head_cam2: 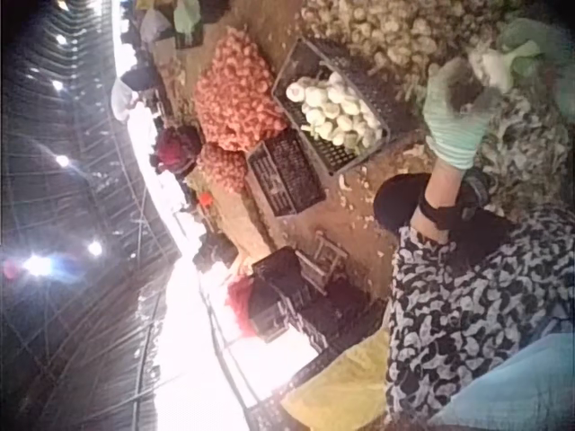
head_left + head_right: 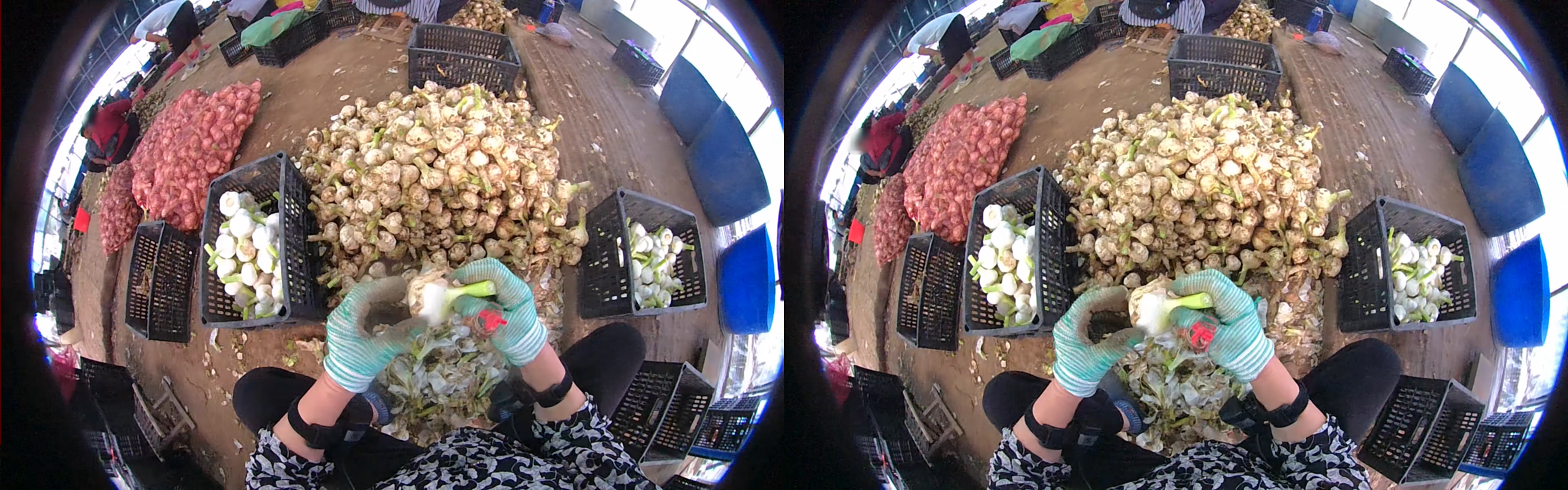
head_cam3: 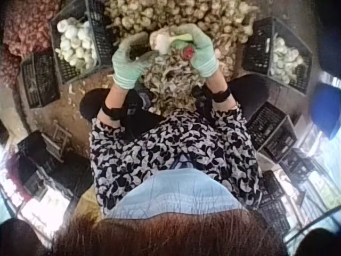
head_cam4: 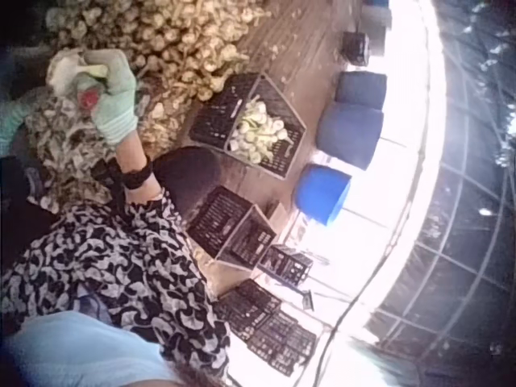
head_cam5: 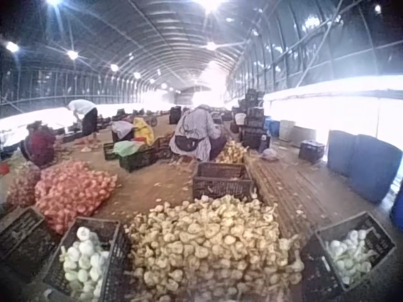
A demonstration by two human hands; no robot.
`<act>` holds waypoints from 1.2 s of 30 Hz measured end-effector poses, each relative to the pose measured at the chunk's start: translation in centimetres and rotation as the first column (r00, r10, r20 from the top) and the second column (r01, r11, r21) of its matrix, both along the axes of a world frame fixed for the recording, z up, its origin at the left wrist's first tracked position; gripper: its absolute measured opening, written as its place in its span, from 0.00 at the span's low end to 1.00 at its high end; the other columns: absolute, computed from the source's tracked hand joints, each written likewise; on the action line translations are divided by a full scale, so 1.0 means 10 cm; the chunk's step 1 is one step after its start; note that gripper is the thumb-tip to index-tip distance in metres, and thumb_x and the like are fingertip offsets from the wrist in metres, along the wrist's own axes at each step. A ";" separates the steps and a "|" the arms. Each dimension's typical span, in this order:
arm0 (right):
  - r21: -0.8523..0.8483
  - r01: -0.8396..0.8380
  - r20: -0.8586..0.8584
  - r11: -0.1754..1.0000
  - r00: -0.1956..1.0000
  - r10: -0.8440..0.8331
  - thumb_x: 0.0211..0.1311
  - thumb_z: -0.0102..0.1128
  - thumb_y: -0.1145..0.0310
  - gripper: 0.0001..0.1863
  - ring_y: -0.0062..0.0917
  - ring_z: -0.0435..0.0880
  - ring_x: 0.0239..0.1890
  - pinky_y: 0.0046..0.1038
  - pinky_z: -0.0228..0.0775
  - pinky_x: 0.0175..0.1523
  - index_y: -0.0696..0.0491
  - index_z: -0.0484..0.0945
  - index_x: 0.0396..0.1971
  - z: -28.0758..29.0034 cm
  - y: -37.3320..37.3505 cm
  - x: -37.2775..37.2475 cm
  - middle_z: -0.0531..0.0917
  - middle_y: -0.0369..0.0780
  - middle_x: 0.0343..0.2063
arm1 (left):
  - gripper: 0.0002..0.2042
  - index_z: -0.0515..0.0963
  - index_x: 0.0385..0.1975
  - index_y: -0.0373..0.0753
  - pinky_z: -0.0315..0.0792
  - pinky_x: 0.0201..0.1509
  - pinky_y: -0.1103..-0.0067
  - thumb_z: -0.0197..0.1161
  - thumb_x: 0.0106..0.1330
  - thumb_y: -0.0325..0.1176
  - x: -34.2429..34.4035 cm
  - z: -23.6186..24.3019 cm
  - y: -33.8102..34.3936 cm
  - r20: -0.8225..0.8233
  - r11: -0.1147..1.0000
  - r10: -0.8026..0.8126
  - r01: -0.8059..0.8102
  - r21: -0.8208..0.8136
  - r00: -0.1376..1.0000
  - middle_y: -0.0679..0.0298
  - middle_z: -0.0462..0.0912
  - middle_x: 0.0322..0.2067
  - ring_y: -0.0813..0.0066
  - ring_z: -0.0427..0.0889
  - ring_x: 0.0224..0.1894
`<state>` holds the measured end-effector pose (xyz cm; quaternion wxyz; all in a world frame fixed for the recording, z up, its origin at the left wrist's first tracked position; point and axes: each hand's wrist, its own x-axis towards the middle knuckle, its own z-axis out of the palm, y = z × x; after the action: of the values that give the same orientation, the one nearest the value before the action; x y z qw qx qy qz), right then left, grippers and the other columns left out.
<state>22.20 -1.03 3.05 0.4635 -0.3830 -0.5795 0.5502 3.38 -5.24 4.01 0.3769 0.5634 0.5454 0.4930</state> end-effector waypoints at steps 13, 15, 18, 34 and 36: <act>0.279 -0.081 0.220 0.957 0.975 0.019 0.41 0.59 0.78 0.15 0.28 0.75 0.35 0.22 0.67 0.41 0.55 0.73 0.34 0.07 0.00 -0.08 0.75 0.40 0.32 | 0.12 0.73 0.37 0.31 0.72 0.37 0.83 0.55 0.51 0.19 -0.06 -0.06 -0.03 0.374 0.961 0.070 0.037 -0.273 0.925 0.62 0.78 0.29 0.79 0.77 0.31; 0.353 -0.088 0.259 0.932 0.966 -0.008 0.42 0.59 0.79 0.14 0.28 0.76 0.35 0.22 0.67 0.41 0.56 0.73 0.34 0.06 0.01 -0.06 0.75 0.40 0.32 | 0.12 0.74 0.37 0.32 0.71 0.37 0.83 0.57 0.51 0.21 -0.06 -0.05 -0.03 0.369 0.962 0.067 0.039 -0.270 0.927 0.62 0.78 0.30 0.79 0.77 0.30; 0.370 -0.093 0.277 0.924 0.961 -0.014 0.41 0.58 0.80 0.15 0.28 0.76 0.35 0.22 0.67 0.41 0.56 0.73 0.33 0.04 0.01 -0.06 0.75 0.41 0.32 | 0.13 0.75 0.36 0.33 0.71 0.33 0.83 0.61 0.49 0.26 -0.05 -0.06 -0.03 -0.076 0.997 -0.026 0.020 -0.076 0.997 0.62 0.79 0.27 0.82 0.77 0.29; 0.269 -0.140 0.078 0.953 0.989 0.123 0.39 0.59 0.84 0.18 0.28 0.74 0.39 0.25 0.66 0.45 0.54 0.73 0.35 0.08 -0.01 0.03 0.75 0.39 0.35 | 0.17 0.68 0.40 0.32 0.72 0.31 0.81 0.59 0.48 0.21 -0.24 -0.17 0.06 0.371 0.947 0.116 0.009 -0.320 0.921 0.62 0.74 0.31 0.76 0.74 0.33; 0.289 -0.169 0.155 0.942 0.980 0.128 0.38 0.59 0.84 0.19 0.29 0.74 0.39 0.25 0.66 0.45 0.54 0.73 0.35 0.08 -0.01 0.01 0.75 0.40 0.35 | 0.30 0.61 0.50 0.35 0.69 0.42 0.80 0.64 0.43 0.21 -0.22 -0.18 0.05 0.626 0.928 -0.072 0.282 -0.243 0.776 0.58 0.67 0.47 0.73 0.68 0.47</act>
<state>22.26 -1.10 3.84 0.4334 -0.2992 -0.7133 0.4624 1.15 -4.78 2.20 0.6641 0.3551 0.4123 0.5128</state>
